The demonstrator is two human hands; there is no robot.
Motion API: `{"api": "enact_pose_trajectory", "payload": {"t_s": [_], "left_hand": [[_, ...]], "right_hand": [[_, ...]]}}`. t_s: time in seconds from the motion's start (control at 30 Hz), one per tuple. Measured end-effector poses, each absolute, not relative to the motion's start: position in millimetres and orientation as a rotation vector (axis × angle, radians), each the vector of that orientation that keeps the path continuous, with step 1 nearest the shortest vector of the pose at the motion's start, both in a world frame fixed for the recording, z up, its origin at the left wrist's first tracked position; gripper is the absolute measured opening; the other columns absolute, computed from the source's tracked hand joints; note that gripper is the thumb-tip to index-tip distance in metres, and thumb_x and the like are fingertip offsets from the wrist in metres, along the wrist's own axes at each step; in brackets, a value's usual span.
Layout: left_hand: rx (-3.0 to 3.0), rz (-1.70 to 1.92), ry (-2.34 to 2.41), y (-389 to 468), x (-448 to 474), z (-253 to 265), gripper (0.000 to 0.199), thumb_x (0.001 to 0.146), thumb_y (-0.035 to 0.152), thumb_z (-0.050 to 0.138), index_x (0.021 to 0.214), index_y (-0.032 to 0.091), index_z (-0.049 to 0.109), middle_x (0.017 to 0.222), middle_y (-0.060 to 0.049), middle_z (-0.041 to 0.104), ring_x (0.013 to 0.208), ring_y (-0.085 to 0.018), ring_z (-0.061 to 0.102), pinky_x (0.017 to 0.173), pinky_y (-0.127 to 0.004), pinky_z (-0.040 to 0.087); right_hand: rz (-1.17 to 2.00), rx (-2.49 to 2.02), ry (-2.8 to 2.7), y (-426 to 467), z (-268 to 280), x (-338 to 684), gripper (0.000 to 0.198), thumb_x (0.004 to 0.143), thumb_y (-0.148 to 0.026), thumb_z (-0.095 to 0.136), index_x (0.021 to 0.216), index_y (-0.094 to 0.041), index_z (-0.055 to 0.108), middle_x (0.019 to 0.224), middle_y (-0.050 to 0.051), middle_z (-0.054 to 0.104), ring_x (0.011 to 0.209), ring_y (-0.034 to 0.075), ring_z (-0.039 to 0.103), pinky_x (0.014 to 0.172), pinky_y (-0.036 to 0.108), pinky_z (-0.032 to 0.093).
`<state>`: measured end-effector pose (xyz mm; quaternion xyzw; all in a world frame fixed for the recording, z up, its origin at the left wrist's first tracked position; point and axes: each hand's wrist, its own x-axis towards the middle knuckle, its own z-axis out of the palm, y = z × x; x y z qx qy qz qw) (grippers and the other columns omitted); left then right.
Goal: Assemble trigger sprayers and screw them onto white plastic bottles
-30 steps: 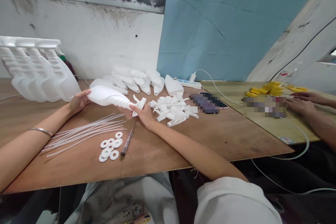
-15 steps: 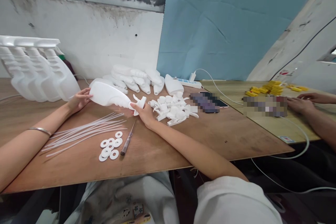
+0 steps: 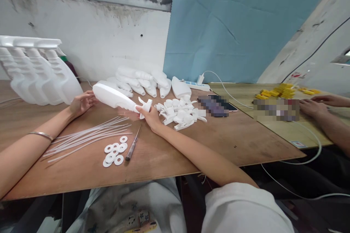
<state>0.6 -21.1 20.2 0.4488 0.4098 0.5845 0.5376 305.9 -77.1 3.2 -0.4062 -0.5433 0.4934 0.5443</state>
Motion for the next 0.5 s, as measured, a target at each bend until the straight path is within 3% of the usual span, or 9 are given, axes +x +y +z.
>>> {"api": "enact_pose_trajectory", "payload": {"t_s": [0.2, 0.4, 0.5], "left_hand": [[1.028, 1.418, 0.939, -19.2, 0.5, 18.8, 0.031, 0.062, 0.035, 0.063, 0.086, 0.017, 0.055, 0.085, -0.002, 0.065, 0.076, -0.018, 0.062, 0.086, -0.034, 0.043], [1.026, 1.394, 0.912, -19.6, -1.1, 18.9, 0.041, 0.066, 0.041, 0.064, 0.095, 0.014, 0.057, 0.087, -0.006, 0.066, 0.080, -0.020, 0.062, 0.086, -0.036, 0.045], [1.044, 1.375, 0.881, -20.9, -2.6, 18.9, 0.034, 0.063, 0.031, 0.065, 0.092, 0.014, 0.058, 0.086, -0.005, 0.066, 0.082, -0.020, 0.062, 0.083, -0.034, 0.048]], "right_hand": [[1.178, -0.966, -1.266, -76.7, 3.8, 305.2, 0.032, 0.061, -0.043, 0.071, 0.071, -0.015, 0.059, 0.063, 0.002, 0.063, 0.057, 0.014, 0.058, 0.055, 0.026, 0.046], [1.176, -0.958, -1.278, -76.7, 3.4, 305.6, 0.031, 0.062, -0.044, 0.069, 0.070, -0.016, 0.059, 0.064, 0.002, 0.063, 0.058, 0.014, 0.058, 0.056, 0.026, 0.047], [1.154, -0.945, -1.313, -76.0, 2.6, 306.6, 0.032, 0.064, -0.046, 0.066, 0.066, -0.016, 0.059, 0.062, 0.002, 0.062, 0.056, 0.013, 0.056, 0.056, 0.026, 0.046]]}}
